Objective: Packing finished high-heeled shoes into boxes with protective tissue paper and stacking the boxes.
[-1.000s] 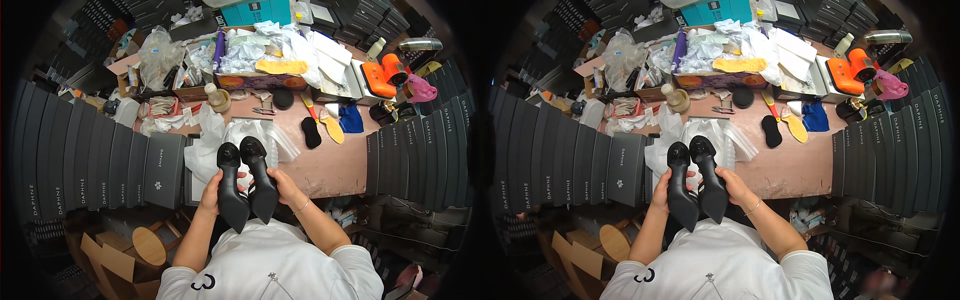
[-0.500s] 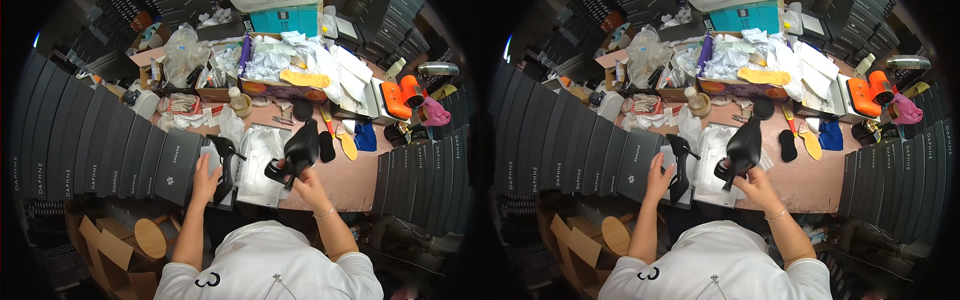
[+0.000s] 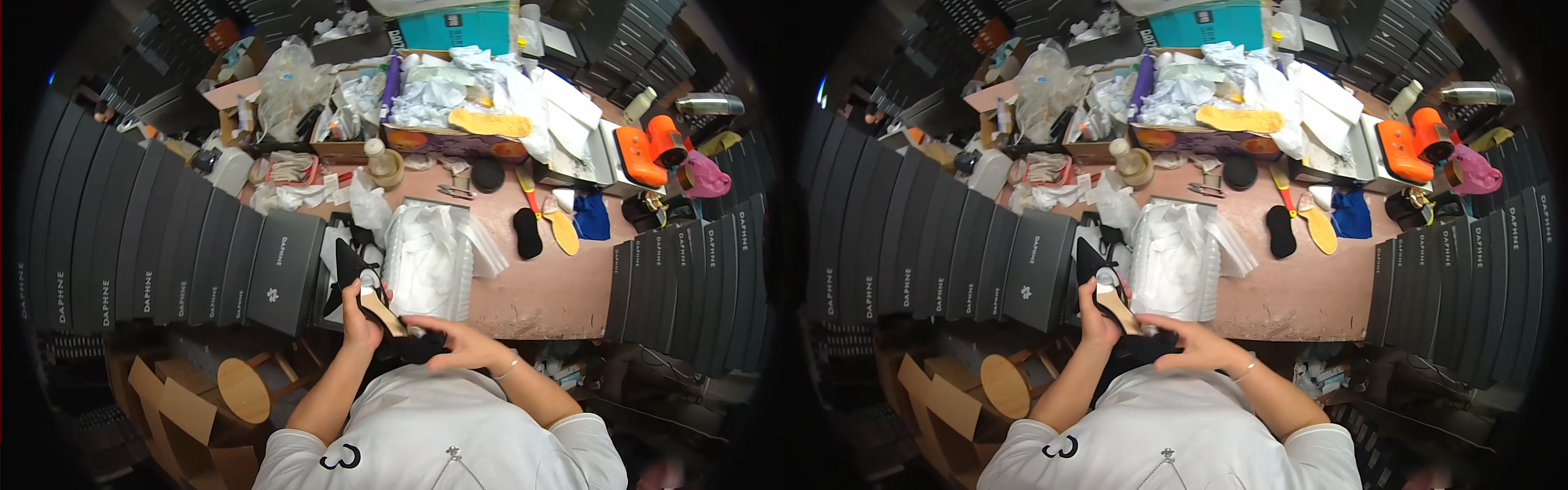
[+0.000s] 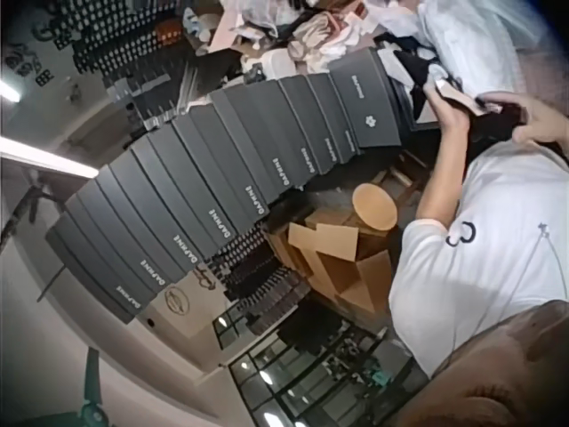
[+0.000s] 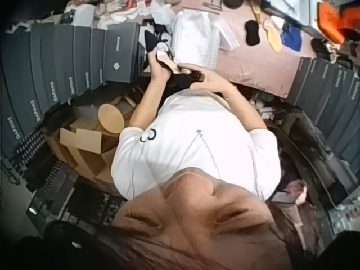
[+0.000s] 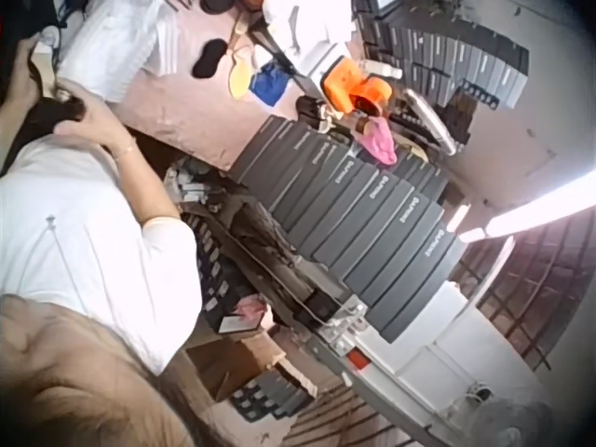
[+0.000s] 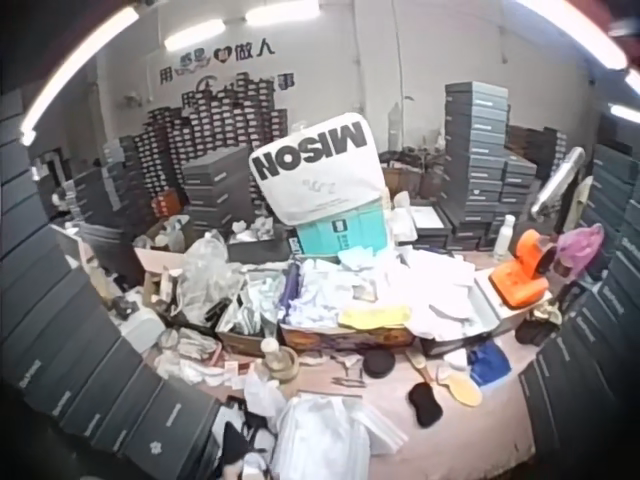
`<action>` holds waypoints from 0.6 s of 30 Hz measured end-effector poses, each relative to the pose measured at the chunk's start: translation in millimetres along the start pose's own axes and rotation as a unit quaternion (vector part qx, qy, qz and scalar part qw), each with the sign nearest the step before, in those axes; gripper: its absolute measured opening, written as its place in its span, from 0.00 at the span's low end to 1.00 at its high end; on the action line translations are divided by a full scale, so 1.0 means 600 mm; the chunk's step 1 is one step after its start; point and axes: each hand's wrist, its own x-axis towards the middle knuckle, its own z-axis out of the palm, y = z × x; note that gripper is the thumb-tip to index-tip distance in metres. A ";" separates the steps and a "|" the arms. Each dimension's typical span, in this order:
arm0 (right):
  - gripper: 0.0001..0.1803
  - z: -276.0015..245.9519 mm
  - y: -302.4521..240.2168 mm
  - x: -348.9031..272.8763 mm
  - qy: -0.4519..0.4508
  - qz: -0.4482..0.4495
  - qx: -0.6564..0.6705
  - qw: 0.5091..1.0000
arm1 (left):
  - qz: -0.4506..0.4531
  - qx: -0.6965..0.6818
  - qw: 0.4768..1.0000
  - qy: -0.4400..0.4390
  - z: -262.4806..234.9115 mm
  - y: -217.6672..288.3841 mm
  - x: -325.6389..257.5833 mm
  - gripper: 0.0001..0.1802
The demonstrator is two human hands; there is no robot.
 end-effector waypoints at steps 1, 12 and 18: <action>0.44 0.005 0.009 0.006 0.024 -0.060 -0.095 0.993 | 0.003 0.018 1.000 0.005 0.021 -0.010 -0.011 0.23; 0.37 -0.070 0.070 -0.174 0.353 -0.212 0.103 0.905 | 0.524 0.792 0.252 -0.187 0.152 -0.001 0.300 0.20; 0.48 -0.065 0.056 -0.178 0.326 -0.249 0.185 0.893 | 0.341 0.676 0.554 -0.346 0.222 0.095 0.185 0.13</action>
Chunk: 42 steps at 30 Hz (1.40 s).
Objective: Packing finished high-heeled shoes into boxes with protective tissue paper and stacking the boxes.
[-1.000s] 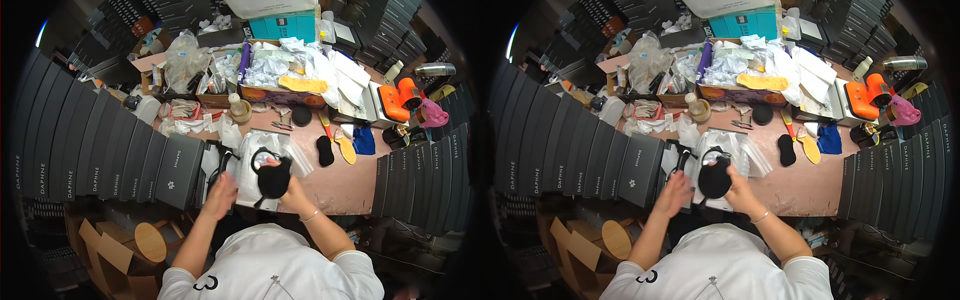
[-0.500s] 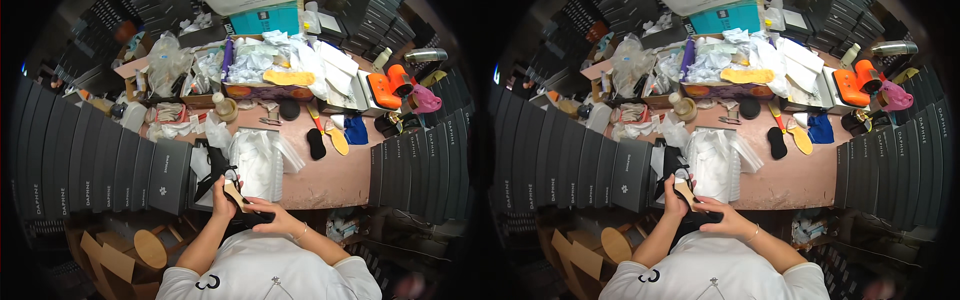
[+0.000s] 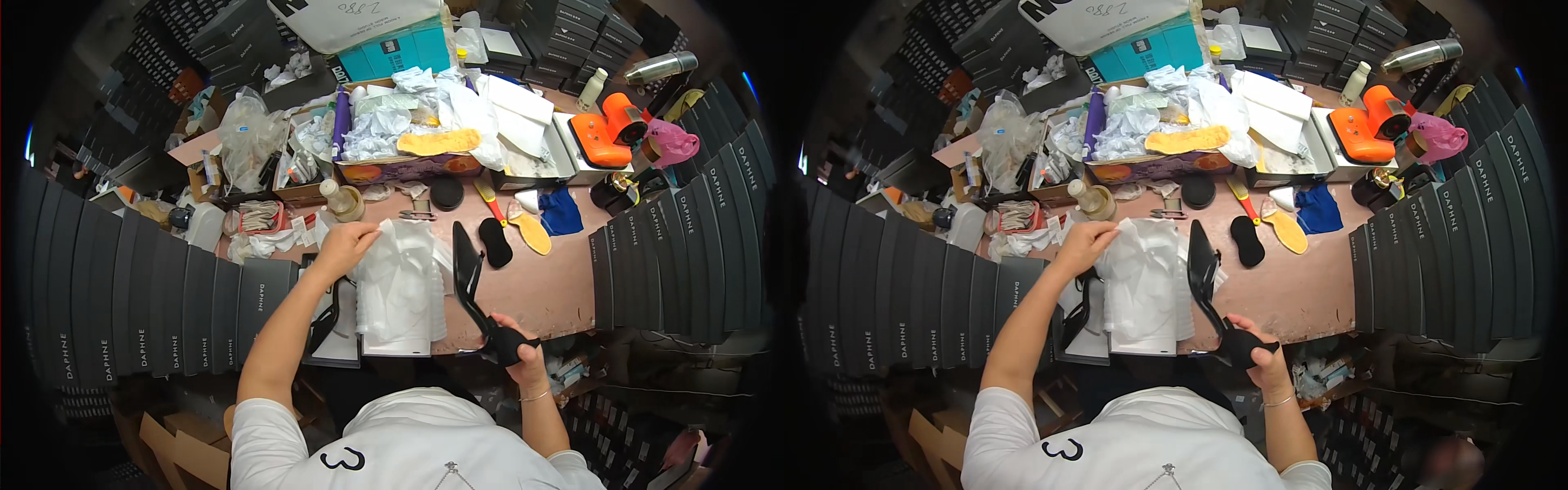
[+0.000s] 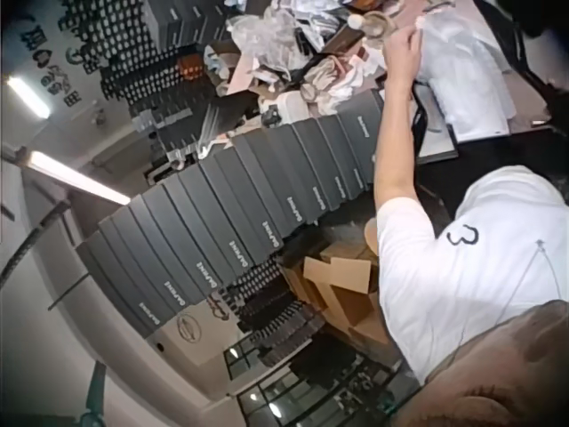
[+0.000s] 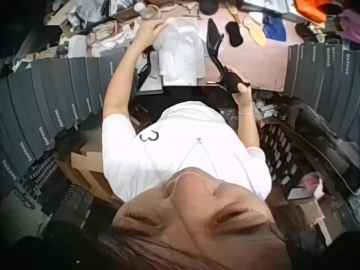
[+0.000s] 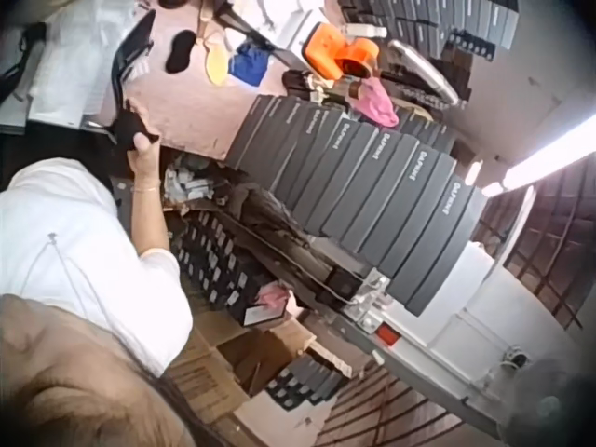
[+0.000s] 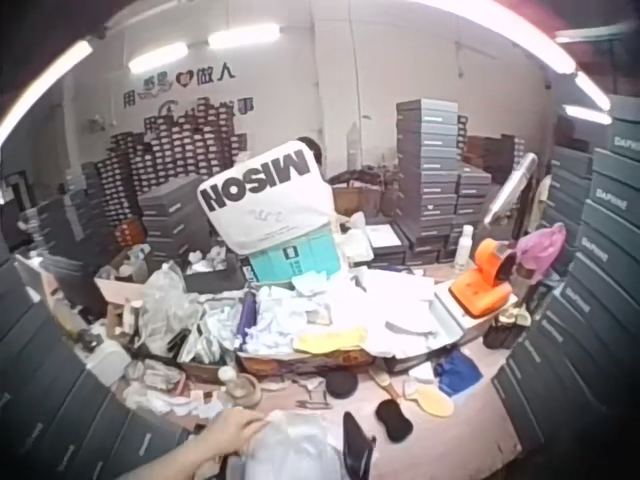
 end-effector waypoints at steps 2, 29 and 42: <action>0.51 0.013 -0.024 0.018 -0.024 -0.018 -0.008 1.000 | -0.085 -0.175 0.978 -0.070 -0.090 0.068 -0.015 0.14; 0.28 0.111 0.055 0.071 0.030 0.140 0.129 0.981 | 0.050 0.112 0.982 0.144 0.006 0.159 -0.246 0.18; 0.27 0.040 0.036 0.003 0.053 0.134 0.438 0.887 | 0.115 0.197 0.967 0.113 0.051 0.184 -0.140 0.06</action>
